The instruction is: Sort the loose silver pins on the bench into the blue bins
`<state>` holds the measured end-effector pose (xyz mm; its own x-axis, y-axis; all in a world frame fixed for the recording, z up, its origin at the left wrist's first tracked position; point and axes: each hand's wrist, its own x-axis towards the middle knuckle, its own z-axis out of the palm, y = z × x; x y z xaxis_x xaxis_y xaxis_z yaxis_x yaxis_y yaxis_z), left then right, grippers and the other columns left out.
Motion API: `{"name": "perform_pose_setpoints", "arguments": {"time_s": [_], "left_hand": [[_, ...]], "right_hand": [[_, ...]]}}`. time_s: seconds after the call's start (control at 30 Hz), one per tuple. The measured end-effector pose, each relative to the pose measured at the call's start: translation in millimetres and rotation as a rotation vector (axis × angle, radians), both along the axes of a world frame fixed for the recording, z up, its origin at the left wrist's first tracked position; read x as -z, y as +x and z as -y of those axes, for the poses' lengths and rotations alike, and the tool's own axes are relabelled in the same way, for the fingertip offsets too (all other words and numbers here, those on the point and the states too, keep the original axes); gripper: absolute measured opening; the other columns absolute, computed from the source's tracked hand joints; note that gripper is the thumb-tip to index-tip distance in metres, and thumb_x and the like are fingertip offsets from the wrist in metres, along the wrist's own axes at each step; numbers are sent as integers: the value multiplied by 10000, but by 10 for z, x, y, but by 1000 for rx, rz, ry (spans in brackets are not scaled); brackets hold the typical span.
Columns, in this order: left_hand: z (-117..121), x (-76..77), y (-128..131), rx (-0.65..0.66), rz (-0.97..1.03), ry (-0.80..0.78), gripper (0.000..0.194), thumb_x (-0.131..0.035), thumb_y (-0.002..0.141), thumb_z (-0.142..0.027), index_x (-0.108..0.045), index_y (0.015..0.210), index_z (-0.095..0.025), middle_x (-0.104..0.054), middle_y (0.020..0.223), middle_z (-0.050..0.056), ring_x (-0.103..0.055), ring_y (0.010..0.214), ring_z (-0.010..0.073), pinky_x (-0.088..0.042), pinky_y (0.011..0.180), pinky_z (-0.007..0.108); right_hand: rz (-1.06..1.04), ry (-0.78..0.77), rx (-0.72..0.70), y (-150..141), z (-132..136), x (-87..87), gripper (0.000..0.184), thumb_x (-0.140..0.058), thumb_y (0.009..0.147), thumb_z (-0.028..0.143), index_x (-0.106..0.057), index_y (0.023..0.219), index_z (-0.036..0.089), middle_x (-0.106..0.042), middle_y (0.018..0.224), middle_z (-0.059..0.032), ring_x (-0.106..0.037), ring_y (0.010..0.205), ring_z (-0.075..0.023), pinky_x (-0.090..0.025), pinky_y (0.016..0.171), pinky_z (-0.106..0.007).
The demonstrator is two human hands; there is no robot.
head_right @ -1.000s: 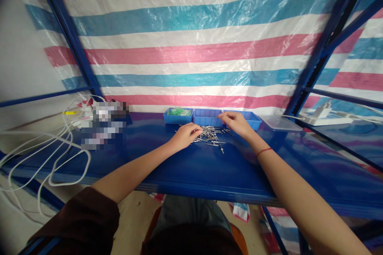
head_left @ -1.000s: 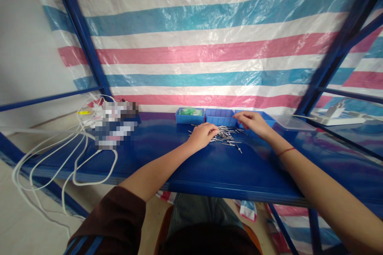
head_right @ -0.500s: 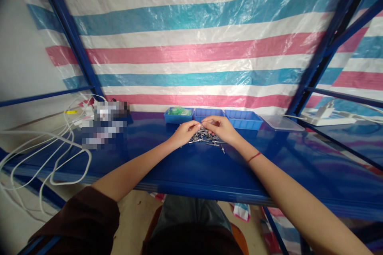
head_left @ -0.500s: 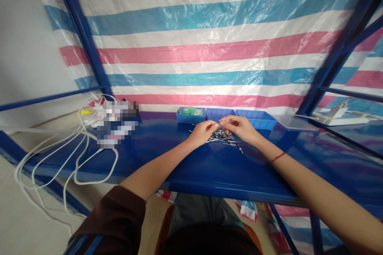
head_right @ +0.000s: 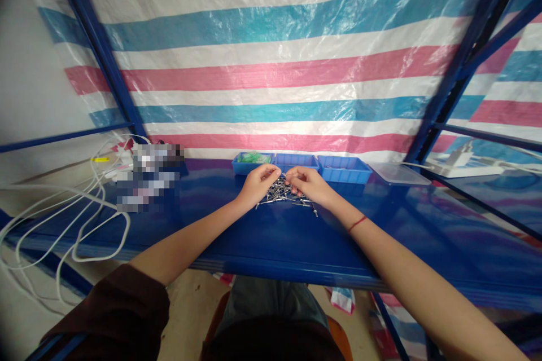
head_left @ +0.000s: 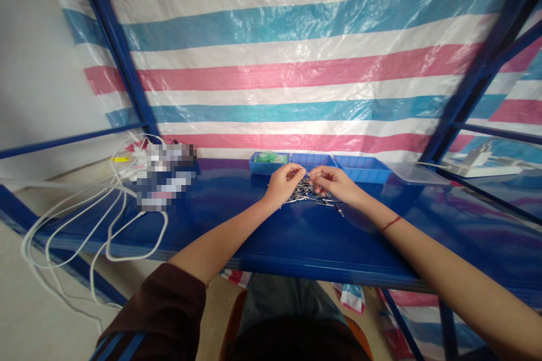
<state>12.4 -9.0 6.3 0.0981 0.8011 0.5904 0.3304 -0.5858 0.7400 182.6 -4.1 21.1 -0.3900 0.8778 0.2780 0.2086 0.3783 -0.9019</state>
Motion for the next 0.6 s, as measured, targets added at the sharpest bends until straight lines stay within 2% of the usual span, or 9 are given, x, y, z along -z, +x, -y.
{"name": "perform_pose_setpoints", "arguments": {"time_s": [0.1,0.23,0.43,0.6], "left_hand": [[18,-2,6,26,6,28,204,-530,811,-329,-624,861,-155,-662,884,36,-600,780,134,-461,710,234],[28,-1,4,40,2,49,205,-524,818,-326,-620,889,-160,-658,905,36,-597,776,127,-463,712,233],[-1,17,1,16,-13,46,208,-535,810,-309,-629,929,-167,-645,909,38,-590,781,131,-465,707,241],[-32,37,1,40,-64,24,188,-528,815,-290,-633,909,-166,-657,901,39,-590,836,146,-463,762,261]], "right_hand": [[-8,-89,-38,-24,34,6,309,-580,743,457,-590,763,149,-608,712,-24,-522,542,-81,-433,483,-206],[-80,-146,-63,-33,67,-6,328,-620,713,477,-585,741,151,-593,688,-11,-518,554,-79,-424,498,-203],[-194,-86,26,2,18,-28,331,-699,633,432,-574,794,171,-571,666,13,-499,517,-78,-405,473,-208],[-156,12,69,-8,43,-53,324,-695,633,425,-576,810,181,-558,602,21,-497,498,-93,-406,467,-225]]}}
